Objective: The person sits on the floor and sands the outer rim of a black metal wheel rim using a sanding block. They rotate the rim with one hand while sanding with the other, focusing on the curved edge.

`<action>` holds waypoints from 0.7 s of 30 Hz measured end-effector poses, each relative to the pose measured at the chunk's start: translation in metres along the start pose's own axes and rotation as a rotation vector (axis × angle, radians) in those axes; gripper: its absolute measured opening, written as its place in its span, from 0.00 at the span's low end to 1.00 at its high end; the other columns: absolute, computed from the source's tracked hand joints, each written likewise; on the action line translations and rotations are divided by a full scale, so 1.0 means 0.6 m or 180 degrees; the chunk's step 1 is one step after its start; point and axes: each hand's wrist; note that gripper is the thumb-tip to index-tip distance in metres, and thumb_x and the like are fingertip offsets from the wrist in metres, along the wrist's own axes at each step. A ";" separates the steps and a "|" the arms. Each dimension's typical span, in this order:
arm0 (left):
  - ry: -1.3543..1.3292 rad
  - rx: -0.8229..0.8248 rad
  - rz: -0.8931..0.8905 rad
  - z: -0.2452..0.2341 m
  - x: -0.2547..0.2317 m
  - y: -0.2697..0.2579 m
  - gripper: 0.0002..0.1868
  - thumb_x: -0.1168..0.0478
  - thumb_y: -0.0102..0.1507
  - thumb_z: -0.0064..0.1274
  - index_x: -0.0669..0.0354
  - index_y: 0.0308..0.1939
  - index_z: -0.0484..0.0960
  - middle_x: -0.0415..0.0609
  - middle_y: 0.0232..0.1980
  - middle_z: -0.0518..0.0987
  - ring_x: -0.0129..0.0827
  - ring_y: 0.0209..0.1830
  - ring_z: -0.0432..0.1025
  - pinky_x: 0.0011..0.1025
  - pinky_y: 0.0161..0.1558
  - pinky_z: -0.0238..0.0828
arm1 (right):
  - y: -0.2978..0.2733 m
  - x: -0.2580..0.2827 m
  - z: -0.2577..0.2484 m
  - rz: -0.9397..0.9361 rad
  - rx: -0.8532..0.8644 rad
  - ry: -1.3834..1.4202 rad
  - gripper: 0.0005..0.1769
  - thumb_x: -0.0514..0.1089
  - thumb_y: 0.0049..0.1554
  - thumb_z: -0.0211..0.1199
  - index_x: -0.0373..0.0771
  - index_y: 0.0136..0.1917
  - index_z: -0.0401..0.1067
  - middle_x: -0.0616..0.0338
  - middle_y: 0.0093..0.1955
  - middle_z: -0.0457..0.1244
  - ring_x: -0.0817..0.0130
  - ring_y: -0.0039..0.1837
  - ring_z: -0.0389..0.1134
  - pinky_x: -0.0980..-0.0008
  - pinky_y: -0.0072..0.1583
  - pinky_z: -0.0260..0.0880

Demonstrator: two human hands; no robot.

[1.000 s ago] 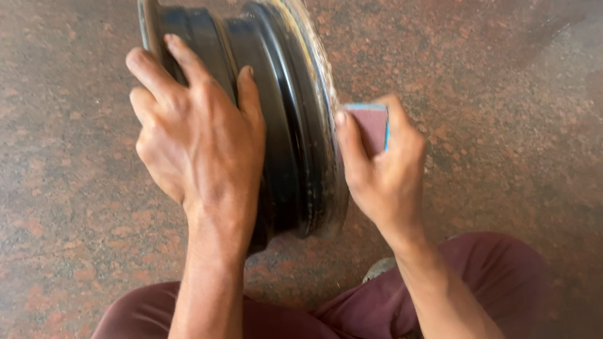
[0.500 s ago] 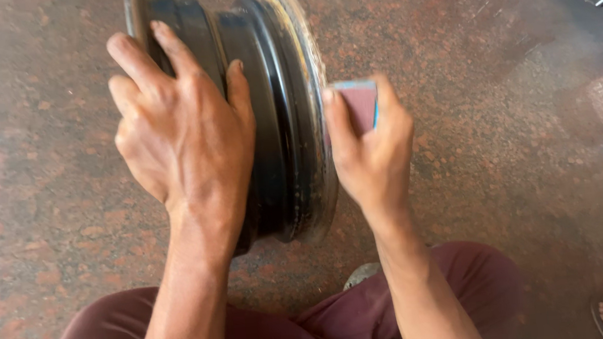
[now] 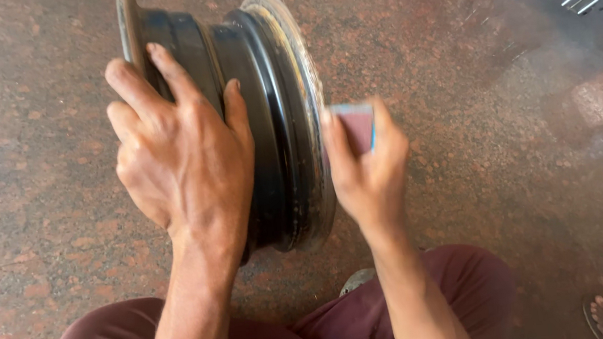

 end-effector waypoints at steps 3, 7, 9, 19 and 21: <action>-0.0026 -0.0021 -0.0014 0.005 0.003 0.009 0.36 0.40 0.64 0.64 0.67 0.63 0.79 0.64 0.58 0.70 0.40 0.36 0.73 0.29 0.19 0.75 | 0.031 -0.010 0.008 0.0332 0.0154 -0.0069 0.12 0.47 0.65 0.60 0.37 0.44 0.69 0.58 0.30 0.64 0.75 0.28 0.65 0.73 0.27 0.64; -0.0057 -0.0047 0.0006 0.003 0.001 0.012 0.37 0.40 0.66 0.63 0.69 0.65 0.79 0.62 0.59 0.70 0.39 0.39 0.73 0.29 0.23 0.76 | -0.019 0.010 0.006 -0.0138 -0.0092 0.0015 0.11 0.46 0.67 0.60 0.36 0.47 0.69 0.60 0.34 0.67 0.75 0.34 0.68 0.75 0.35 0.67; -0.0029 -0.0112 0.0018 0.005 0.000 0.001 0.36 0.41 0.66 0.63 0.68 0.64 0.79 0.63 0.59 0.70 0.38 0.39 0.73 0.28 0.24 0.77 | 0.012 -0.015 0.018 -0.0383 -0.0093 0.0010 0.11 0.46 0.67 0.59 0.35 0.49 0.70 0.59 0.35 0.66 0.74 0.34 0.68 0.75 0.33 0.67; -0.0147 -0.0069 -0.0092 0.008 -0.007 -0.005 0.36 0.43 0.66 0.63 0.70 0.65 0.78 0.66 0.61 0.69 0.40 0.41 0.74 0.30 0.27 0.78 | 0.001 -0.013 -0.019 -0.0407 0.0071 0.0218 0.11 0.45 0.71 0.62 0.35 0.51 0.68 0.56 0.39 0.66 0.71 0.38 0.67 0.74 0.38 0.69; -0.0154 -0.0133 -0.0078 0.011 -0.005 -0.004 0.36 0.43 0.67 0.63 0.70 0.65 0.78 0.66 0.62 0.68 0.40 0.42 0.74 0.30 0.28 0.79 | 0.000 -0.016 -0.011 -0.0527 0.0023 0.0175 0.11 0.43 0.72 0.63 0.35 0.53 0.66 0.56 0.40 0.65 0.71 0.39 0.67 0.73 0.39 0.68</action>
Point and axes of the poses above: each hand's wrist, its own y-axis towards the middle knuckle, its own z-axis out of the palm, x = y × z
